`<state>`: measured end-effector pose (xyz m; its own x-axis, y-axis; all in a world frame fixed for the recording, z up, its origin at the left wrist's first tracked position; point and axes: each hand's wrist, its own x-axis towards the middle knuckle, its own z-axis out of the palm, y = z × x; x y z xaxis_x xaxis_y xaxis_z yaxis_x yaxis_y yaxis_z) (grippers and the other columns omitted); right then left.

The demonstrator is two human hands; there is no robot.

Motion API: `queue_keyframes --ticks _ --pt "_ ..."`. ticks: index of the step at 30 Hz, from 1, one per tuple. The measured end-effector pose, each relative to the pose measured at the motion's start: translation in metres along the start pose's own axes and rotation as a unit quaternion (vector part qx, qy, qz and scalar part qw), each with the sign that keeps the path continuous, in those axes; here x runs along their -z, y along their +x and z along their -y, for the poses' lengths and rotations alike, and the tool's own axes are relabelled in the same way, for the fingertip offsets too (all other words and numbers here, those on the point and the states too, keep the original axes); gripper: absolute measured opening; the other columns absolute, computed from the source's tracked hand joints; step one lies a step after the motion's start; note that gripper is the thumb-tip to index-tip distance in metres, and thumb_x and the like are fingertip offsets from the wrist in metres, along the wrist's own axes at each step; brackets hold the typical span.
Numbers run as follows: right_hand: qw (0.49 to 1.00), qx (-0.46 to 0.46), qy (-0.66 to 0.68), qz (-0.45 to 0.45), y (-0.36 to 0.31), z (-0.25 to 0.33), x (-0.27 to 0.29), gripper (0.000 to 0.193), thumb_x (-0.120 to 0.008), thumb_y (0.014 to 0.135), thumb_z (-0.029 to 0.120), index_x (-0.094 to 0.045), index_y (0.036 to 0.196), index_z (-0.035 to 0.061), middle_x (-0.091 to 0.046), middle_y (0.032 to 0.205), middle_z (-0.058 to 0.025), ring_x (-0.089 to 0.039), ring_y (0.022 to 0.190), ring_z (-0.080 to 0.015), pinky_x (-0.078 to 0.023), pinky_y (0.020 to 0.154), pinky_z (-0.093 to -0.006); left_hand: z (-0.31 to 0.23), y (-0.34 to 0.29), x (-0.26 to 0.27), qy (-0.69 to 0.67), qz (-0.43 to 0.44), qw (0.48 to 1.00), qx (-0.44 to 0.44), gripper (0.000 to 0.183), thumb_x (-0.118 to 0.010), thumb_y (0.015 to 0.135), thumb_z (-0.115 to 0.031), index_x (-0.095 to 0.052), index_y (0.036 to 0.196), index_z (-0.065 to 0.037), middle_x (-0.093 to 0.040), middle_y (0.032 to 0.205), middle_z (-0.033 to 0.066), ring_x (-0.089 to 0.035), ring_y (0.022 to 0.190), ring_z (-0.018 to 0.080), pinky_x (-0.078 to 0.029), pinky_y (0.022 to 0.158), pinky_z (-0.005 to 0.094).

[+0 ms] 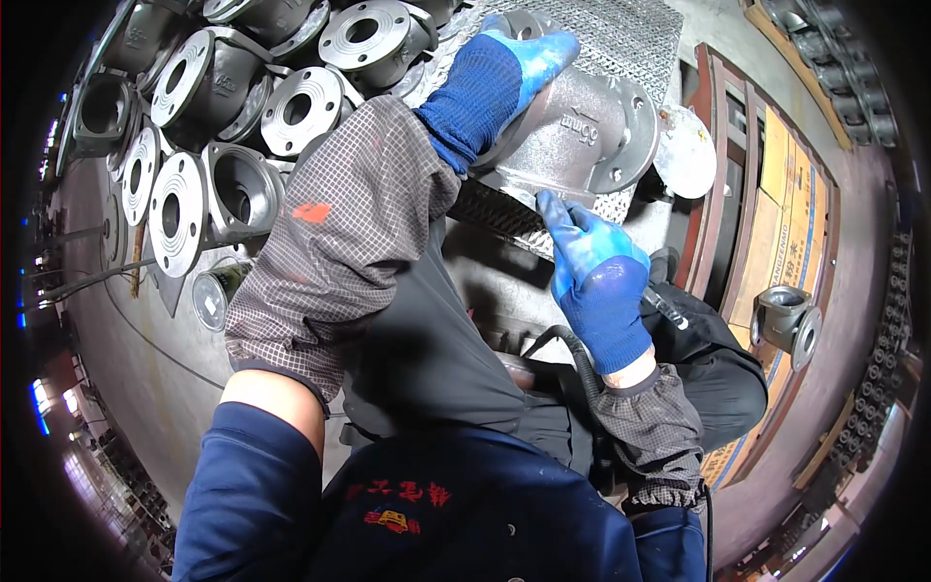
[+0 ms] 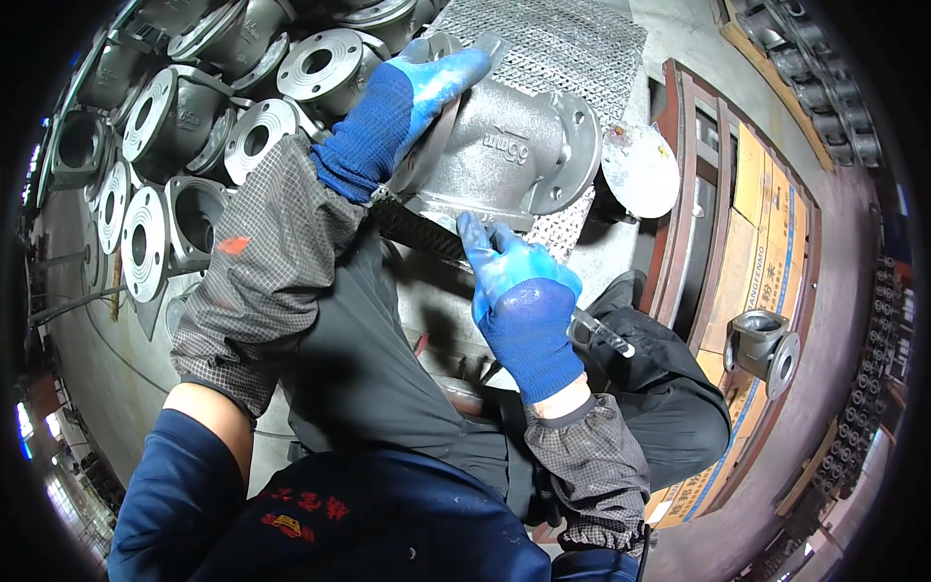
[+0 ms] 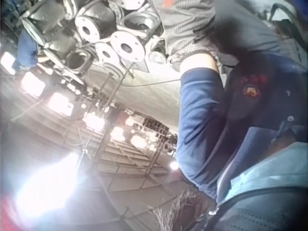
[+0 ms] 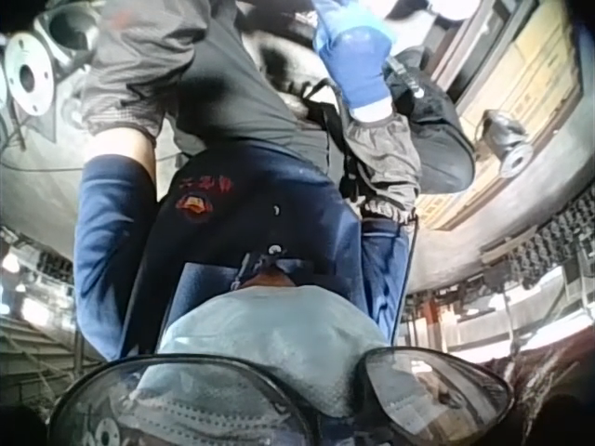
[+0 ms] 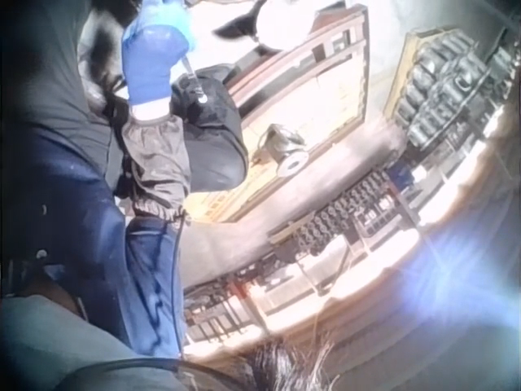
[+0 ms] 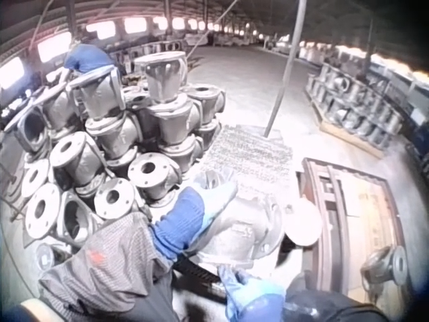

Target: The person holds a metal valve body by hand and uses a pneumatic tool to polish the exterior surfaces and the interior flange area, moving the tool in localized circular motions across different sections of the part.

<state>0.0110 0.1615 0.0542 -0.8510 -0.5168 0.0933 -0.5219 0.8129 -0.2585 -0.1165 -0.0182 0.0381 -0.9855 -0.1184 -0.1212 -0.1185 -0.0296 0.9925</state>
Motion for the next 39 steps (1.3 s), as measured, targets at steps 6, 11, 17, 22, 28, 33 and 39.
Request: queue_keyframes --ticks 6,11,17,22,28,33,39 --pt "0.999 -0.008 0.032 -0.025 -0.006 0.005 0.0 0.054 -0.056 0.079 0.005 -0.056 0.131 0.0196 -0.065 0.092 -0.0101 -0.065 0.073 -0.0289 -0.052 0.057 -0.0399 -0.004 -0.008 -0.001 0.004 -0.028 0.996 -0.09 0.018 -0.065 0.085 -0.022 -0.06 0.088 -0.005 -0.063 0.089 0.0114 -0.057 0.079 0.0253 -0.044 0.07 0.0406" --pt "0.995 -0.007 0.077 -0.061 -0.013 -0.003 -0.003 0.051 -0.057 0.081 0.005 -0.056 0.13 0.0187 -0.066 0.093 -0.0118 -0.065 0.073 -0.03 -0.052 0.057 -0.0399 -0.004 -0.005 0.001 0.271 0.005 0.924 -0.268 0.02 -0.062 0.086 -0.022 -0.059 0.088 -0.002 -0.06 0.08 0.0157 -0.057 0.075 0.0293 -0.044 0.067 0.0406" --pt "0.977 0.035 0.179 -0.107 -0.013 -0.01 -0.021 0.056 -0.057 0.078 0.0 -0.055 0.131 0.0203 -0.067 0.096 -0.0106 -0.064 0.07 -0.0284 -0.051 0.054 -0.0377 -0.002 -0.007 -0.003 0.042 0.01 0.995 -0.091 0.024 -0.062 0.085 -0.024 -0.059 0.098 -0.004 -0.06 0.092 0.0198 -0.058 0.086 0.0329 -0.044 0.073 0.0447" --pt "0.998 0.051 -0.029 -0.002 -0.008 -0.002 -0.005 0.07 -0.057 0.072 0.001 -0.049 0.136 0.0264 -0.065 0.107 -0.0104 -0.065 0.071 -0.0272 -0.051 0.052 -0.0393 -0.007 -0.012 0.0 0.014 0.021 0.997 -0.073 0.031 -0.064 0.084 -0.025 -0.056 0.105 -0.004 -0.059 0.098 0.0202 -0.058 0.089 0.0325 -0.045 0.075 0.0448" --pt "0.998 0.022 -0.021 0.052 -0.014 -0.006 0.003 0.069 -0.054 0.072 0.0 -0.049 0.136 0.0258 -0.064 0.113 -0.012 -0.066 0.071 -0.0288 -0.051 0.053 -0.0421 -0.008 -0.011 -0.002 0.016 0.027 0.997 -0.065 0.037 -0.065 0.083 -0.024 -0.052 0.11 -0.002 -0.058 0.101 0.0202 -0.059 0.091 0.0312 -0.047 0.074 0.0422" --pt "0.996 0.044 0.038 -0.072 -0.016 -0.007 -0.004 0.062 -0.056 0.073 -0.002 -0.055 0.131 0.0207 -0.066 0.102 -0.0105 -0.065 0.07 -0.0279 -0.052 0.055 -0.0381 -0.008 -0.014 0.0 0.014 0.03 0.998 -0.057 0.043 -0.067 0.082 -0.024 -0.049 0.113 0.0 -0.058 0.104 0.0201 -0.06 0.092 0.0301 -0.049 0.074 0.04" --pt "0.987 0.002 -0.145 0.064 0.003 0.022 0.03 0.053 -0.056 0.075 0.0 -0.061 0.123 0.021 -0.067 0.098 -0.007 -0.064 0.069 -0.0272 -0.052 0.058 -0.0364 -0.012 -0.013 0.001 0.011 0.035 0.998 -0.057 0.051 -0.069 0.081 -0.024 -0.044 0.118 0.001 -0.057 0.108 0.0201 -0.06 0.093 0.0288 -0.051 0.074 0.0373"
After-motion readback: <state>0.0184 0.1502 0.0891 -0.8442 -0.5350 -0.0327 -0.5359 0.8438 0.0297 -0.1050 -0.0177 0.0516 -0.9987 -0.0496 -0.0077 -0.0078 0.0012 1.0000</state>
